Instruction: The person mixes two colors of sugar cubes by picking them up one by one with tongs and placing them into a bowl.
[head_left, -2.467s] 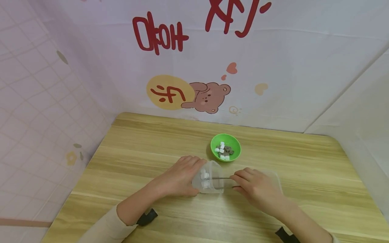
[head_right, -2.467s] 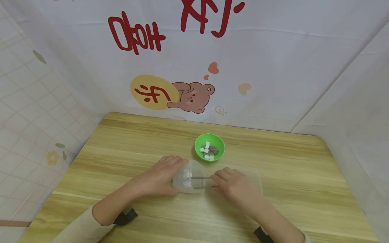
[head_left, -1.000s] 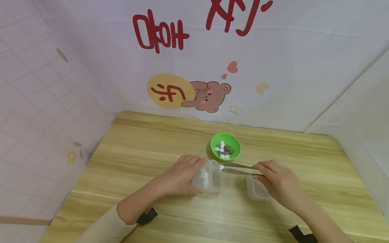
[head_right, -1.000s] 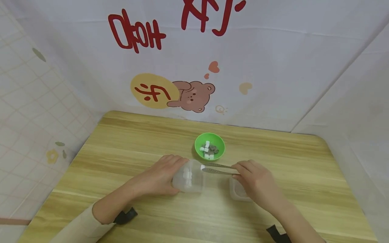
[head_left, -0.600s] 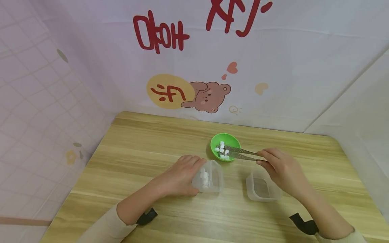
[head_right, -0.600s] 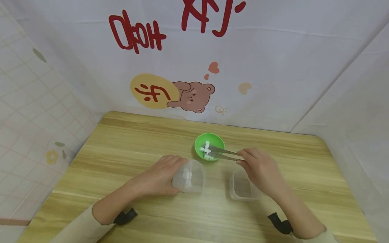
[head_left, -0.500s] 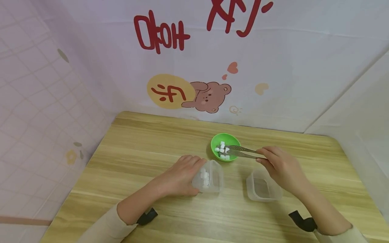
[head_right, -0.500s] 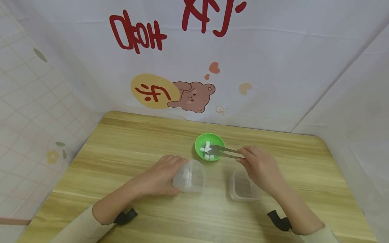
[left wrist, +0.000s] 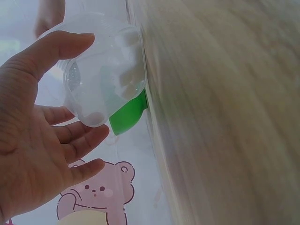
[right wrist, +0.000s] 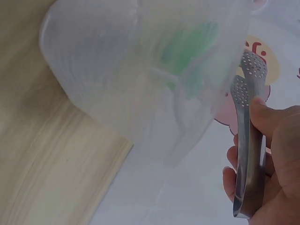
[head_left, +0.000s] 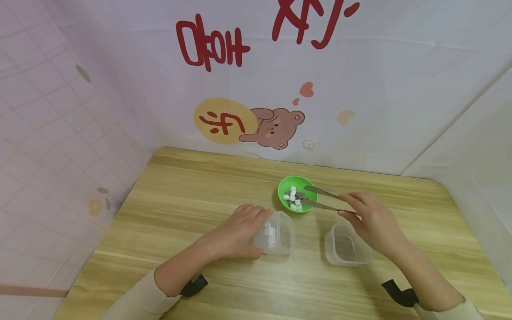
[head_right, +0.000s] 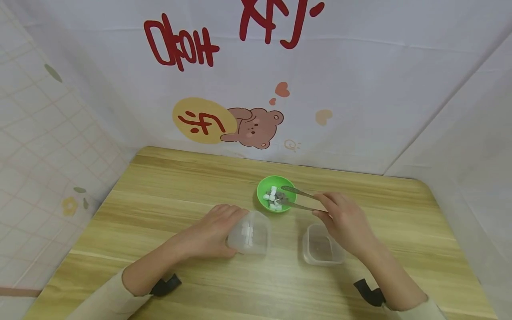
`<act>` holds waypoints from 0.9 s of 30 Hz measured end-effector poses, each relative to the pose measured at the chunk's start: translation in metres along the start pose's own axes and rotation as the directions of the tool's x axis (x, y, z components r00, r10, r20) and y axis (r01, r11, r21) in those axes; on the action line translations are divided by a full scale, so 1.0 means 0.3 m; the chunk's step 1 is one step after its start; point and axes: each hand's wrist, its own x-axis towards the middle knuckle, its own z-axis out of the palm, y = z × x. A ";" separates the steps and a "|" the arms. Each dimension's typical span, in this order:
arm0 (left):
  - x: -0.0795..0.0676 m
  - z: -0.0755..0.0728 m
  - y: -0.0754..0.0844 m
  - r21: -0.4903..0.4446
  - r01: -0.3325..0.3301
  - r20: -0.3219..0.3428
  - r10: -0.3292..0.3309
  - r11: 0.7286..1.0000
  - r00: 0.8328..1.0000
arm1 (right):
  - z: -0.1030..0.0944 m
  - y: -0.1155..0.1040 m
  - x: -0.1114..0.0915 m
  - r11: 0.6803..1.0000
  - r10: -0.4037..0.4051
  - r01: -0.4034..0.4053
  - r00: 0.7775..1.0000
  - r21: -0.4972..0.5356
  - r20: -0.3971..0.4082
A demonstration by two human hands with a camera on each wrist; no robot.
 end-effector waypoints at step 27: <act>-0.002 0.000 -0.001 0.003 -0.012 -0.003 0.012 1.000 1.000 | -0.013 -0.141 -0.065 0.999 -0.030 0.031 0.997 -0.013 0.078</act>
